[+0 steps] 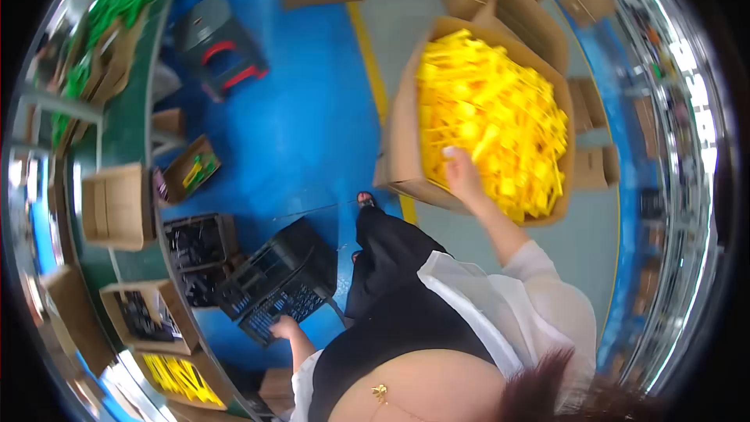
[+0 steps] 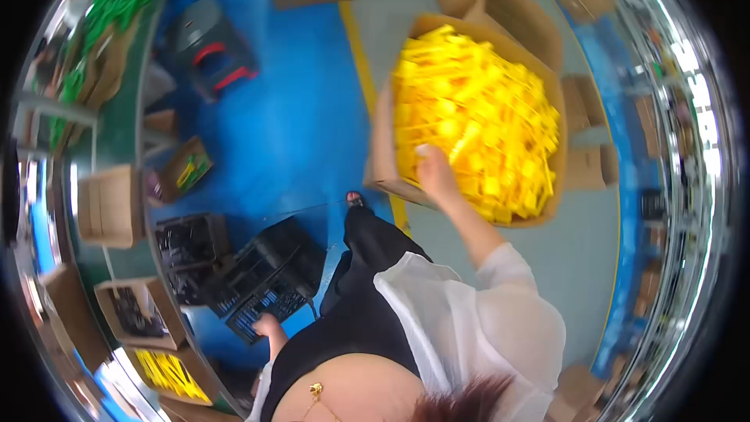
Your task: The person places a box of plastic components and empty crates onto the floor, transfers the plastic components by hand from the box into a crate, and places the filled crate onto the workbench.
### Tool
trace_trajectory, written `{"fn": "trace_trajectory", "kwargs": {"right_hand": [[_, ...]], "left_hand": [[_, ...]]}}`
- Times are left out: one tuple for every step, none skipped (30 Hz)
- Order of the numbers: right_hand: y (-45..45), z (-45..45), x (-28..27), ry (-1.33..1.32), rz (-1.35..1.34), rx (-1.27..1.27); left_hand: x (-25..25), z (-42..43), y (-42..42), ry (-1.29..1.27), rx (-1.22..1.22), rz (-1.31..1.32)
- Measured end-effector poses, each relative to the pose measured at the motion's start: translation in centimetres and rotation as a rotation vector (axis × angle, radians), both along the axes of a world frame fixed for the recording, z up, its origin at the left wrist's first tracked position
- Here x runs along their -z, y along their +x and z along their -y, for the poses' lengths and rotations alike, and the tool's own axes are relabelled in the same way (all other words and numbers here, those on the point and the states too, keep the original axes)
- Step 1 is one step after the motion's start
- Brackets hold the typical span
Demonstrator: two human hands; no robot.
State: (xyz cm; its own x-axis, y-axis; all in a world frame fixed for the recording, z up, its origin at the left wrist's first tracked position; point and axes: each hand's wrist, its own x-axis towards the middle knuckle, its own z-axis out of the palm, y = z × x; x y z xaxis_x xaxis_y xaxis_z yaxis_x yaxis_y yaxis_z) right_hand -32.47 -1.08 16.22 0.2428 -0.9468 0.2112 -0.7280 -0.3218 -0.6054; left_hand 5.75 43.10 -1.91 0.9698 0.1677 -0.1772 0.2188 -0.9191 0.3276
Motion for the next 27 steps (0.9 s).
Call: {"fn": "trace_trajectory", "kwargs": {"right_hand": [[-4.2,0.1,-2.8,0.145,-0.066,0.272],[-8.9,0.1,-3.3,0.008,-0.019,0.409],[-14.9,0.1,-1.8,-0.185,-0.219,0.556],[-18.5,-0.5,-2.6,-0.196,-0.350,0.731],[-22.0,-1.2,-3.3,-0.183,-0.472,0.905],[-25.5,-1.7,-2.7,0.054,-0.582,1.048],[-29.0,-2.2,-2.1,0.325,-0.718,1.145],[-29.0,-2.9,-2.9,0.285,-0.744,1.255],[-37.1,-5.1,4.3,0.270,-0.894,1.192],[-40.2,-6.3,6.4,0.394,-0.829,1.157],[-41.9,-6.6,7.5,0.510,-0.765,1.118],[-42.5,-6.7,7.7,0.482,-0.522,1.154],[-43.0,-7.0,8.0,0.462,-0.274,1.185],[-42.9,-7.8,8.6,0.455,-0.076,1.246],[-42.6,-8.4,9.0,0.438,0.121,1.309],[-42.4,-8.6,9.1,0.405,0.318,1.366],[-41.1,-8.5,8.0,0.550,0.711,1.432],[-38.4,-8.9,6.4,0.685,1.118,1.463],[-35.2,-9.1,5.3,0.684,1.189,1.505],[-32.2,-9.3,4.8,0.679,1.259,1.545],[-30.0,-9.1,5.1,0.612,1.272,1.548],[-28.1,-9.5,5.2,0.553,1.273,1.556],[-26.6,-10.0,5.4,0.498,1.278,1.559],[-26.5,-10.6,6.2,0.554,1.263,1.531],[-27.2,-10.8,6.7,0.607,1.238,1.489],[-28.1,-10.2,6.9,0.647,1.208,1.428],[-27.8,-9.5,6.4,0.614,1.192,1.432]], "left_hand": [[-4.2,5.0,-0.4,0.055,0.170,-0.014],[-3.9,7.9,0.1,-0.205,0.441,0.126],[-4.8,12.7,-0.2,-0.379,0.544,0.082],[-7.3,18.5,-1.5,-0.433,0.690,0.054],[-6.7,23.8,-1.9,-0.439,0.805,-0.022],[-6.7,29.6,-2.9,-0.513,0.903,-0.109],[-7.8,35.6,-5.1,-0.534,0.967,-0.005],[-11.9,42.0,-7.8,-0.667,1.034,-0.181],[-11.6,47.6,-9.3,-0.580,1.155,-0.136],[-12.5,52.6,-11.4,-0.642,1.219,-0.126],[-12.7,57.7,-13.2,-0.627,1.267,-0.124],[-13.9,62.2,-15.5,-0.645,1.298,-0.152],[-15.1,66.2,-17.5,-0.609,1.351,-0.143],[-14.5,70.0,-19.0,-0.586,1.441,0.018],[-16.4,72.5,-21.0,-0.545,1.507,-0.023],[-18.4,75.0,-22.5,-0.513,1.572,-0.065],[-17.1,78.1,-23.2,-0.446,1.579,-0.070],[-15.4,81.4,-23.7,-0.376,1.590,-0.078],[-13.9,83.1,-24.0,-0.302,1.599,-0.089],[-13.9,83.5,-24.4,-0.350,1.594,-0.144],[-15.2,84.1,-24.6,-0.405,1.584,-0.195],[-15.5,84.1,-24.6,-0.452,1.565,-0.256],[-15.1,84.2,-24.9,-0.427,1.651,-0.219],[-14.8,84.1,-25.8,-0.407,1.729,-0.181],[-14.6,83.9,-26.0,-0.399,1.792,-0.140],[-14.2,84.3,-25.8,-0.275,1.791,-0.183],[-12.9,85.1,-25.6,-0.302,1.825,-0.133]]}}
